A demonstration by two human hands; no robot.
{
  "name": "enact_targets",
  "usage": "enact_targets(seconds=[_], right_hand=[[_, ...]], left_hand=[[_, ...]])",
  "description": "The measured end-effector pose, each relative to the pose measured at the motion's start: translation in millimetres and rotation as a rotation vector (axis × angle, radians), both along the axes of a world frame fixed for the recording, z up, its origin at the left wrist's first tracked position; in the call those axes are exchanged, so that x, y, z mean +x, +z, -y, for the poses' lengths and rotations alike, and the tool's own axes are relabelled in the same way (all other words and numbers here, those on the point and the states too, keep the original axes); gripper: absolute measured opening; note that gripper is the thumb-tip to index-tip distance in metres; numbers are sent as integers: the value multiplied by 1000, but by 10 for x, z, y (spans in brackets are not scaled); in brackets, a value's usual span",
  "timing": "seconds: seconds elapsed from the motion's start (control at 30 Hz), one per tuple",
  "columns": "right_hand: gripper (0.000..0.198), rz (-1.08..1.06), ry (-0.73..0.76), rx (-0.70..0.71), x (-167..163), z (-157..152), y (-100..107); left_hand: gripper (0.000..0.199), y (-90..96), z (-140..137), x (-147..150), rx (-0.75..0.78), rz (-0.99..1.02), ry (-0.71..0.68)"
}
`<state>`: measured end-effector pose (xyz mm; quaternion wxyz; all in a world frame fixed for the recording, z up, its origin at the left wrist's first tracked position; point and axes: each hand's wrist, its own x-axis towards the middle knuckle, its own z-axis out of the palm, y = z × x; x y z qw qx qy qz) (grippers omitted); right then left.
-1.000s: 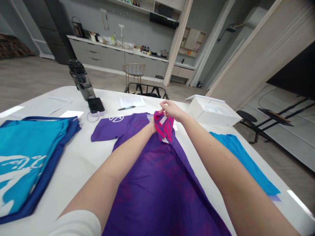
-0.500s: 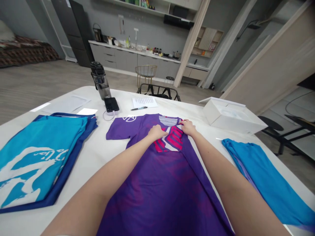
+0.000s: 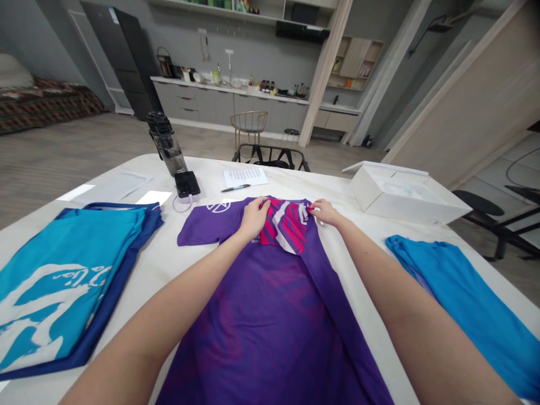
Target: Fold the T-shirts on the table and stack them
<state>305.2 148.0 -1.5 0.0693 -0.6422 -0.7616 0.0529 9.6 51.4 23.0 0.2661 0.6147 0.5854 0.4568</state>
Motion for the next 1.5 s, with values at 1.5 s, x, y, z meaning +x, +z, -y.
enact_targets(seconds=[1.5], right_hand=[[19,-41,-74,-39,-57,4243,146]], left_hand=[[31,-321,1588,655,421,-983,-724]])
